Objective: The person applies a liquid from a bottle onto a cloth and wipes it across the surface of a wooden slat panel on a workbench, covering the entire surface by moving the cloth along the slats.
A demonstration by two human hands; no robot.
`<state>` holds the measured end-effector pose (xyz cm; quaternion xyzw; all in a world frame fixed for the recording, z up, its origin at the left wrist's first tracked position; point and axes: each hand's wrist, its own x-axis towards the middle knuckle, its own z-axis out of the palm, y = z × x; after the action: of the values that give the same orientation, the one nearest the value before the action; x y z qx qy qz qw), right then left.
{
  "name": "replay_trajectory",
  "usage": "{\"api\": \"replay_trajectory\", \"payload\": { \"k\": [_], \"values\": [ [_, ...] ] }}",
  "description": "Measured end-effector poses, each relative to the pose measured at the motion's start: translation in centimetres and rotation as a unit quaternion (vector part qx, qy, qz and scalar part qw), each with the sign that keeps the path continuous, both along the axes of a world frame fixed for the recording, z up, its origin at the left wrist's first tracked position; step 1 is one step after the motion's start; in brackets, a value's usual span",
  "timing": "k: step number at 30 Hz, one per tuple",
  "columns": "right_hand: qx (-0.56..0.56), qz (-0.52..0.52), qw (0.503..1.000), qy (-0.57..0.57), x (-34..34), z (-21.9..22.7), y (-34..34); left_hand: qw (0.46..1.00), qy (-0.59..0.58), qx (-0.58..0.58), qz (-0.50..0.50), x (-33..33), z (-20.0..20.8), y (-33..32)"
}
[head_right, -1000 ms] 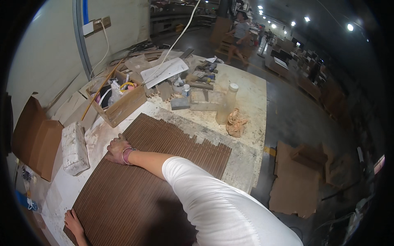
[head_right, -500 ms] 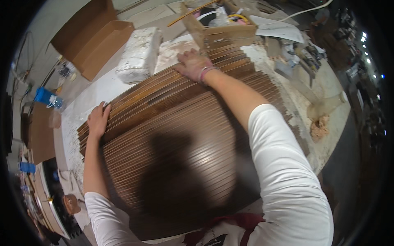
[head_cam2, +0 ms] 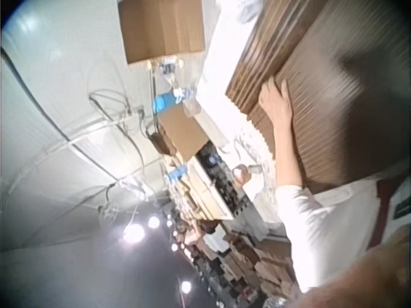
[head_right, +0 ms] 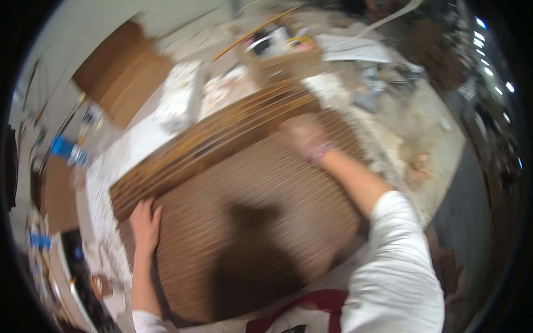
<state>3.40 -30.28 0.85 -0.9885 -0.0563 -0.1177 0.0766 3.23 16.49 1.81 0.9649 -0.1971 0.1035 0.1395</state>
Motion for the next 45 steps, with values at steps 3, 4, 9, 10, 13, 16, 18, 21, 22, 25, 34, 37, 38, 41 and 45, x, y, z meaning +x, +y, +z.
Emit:
{"api": "replay_trajectory", "payload": {
  "k": [3, 4, 9, 10, 13, 16, 18, 21, 22, 25, 34, 37, 38, 41, 45],
  "values": [
    [0.001, 0.024, 0.994, -0.109, -0.5, -0.6, 0.0, 0.999, 0.002, -0.020, 0.036, -1.4, 0.3, -0.1],
    [-0.060, 0.001, 0.995, 0.081, -0.4, 2.9, 1.8, 0.998, 0.004, 0.009, 0.062, -2.5, 0.0, 1.0],
    [-0.035, -0.006, 0.997, 0.065, -2.5, 1.4, 1.6, 0.984, 0.131, 0.100, 0.076, -3.3, 0.3, 0.5],
    [-0.017, 0.012, 1.000, -0.009, -2.5, -0.1, 0.8, 0.996, -0.044, 0.070, 0.020, -3.7, 0.0, -0.1],
    [-0.028, 0.022, 0.998, 0.055, 1.5, -0.4, 1.9, 0.982, 0.026, 0.136, 0.130, -1.0, -1.3, 1.7],
    [-0.023, -0.013, 0.998, 0.052, 3.8, -1.1, 2.7, 0.987, 0.051, 0.113, 0.102, 2.0, -1.9, 2.9],
    [-0.021, -0.047, 0.997, 0.059, 3.2, -0.4, 1.6, 0.991, 0.007, 0.094, 0.096, 2.2, -2.0, 2.6],
    [0.025, -0.039, 0.993, -0.108, -0.8, 2.0, -0.9, 0.995, -0.096, -0.029, 0.031, -1.6, 0.2, 3.8],
    [0.067, -0.042, 0.989, -0.126, -2.3, 2.5, -1.9, 0.995, -0.087, -0.047, 0.031, -4.5, 1.4, 4.1],
    [0.059, -0.135, 0.980, -0.133, -7.1, 0.9, -6.2, 0.995, 0.077, -0.022, 0.065, -11.1, 0.6, 7.1],
    [0.088, -0.126, 0.988, 0.006, -11.4, -1.4, -9.6, 0.997, 0.064, -0.014, 0.046, -12.9, 0.4, 1.5],
    [0.112, -0.173, 0.976, -0.077, -12.4, -3.3, -8.8, 0.992, 0.082, 0.035, 0.086, -13.5, -0.3, 2.6],
    [0.066, -0.153, 0.978, -0.125, -12.4, -5.3, -8.9, 0.993, 0.074, 0.040, 0.088, -13.9, -0.8, 3.4],
    [0.052, -0.148, 0.985, 0.076, -12.8, 1.4, -7.0, 0.996, -0.029, 0.089, 0.005, -13.2, 0.2, 1.8],
    [0.049, -0.179, 0.980, 0.074, -14.6, 1.6, -8.2, 0.990, 0.051, 0.129, 0.027, -14.7, 1.0, 2.2]
  ]
}}
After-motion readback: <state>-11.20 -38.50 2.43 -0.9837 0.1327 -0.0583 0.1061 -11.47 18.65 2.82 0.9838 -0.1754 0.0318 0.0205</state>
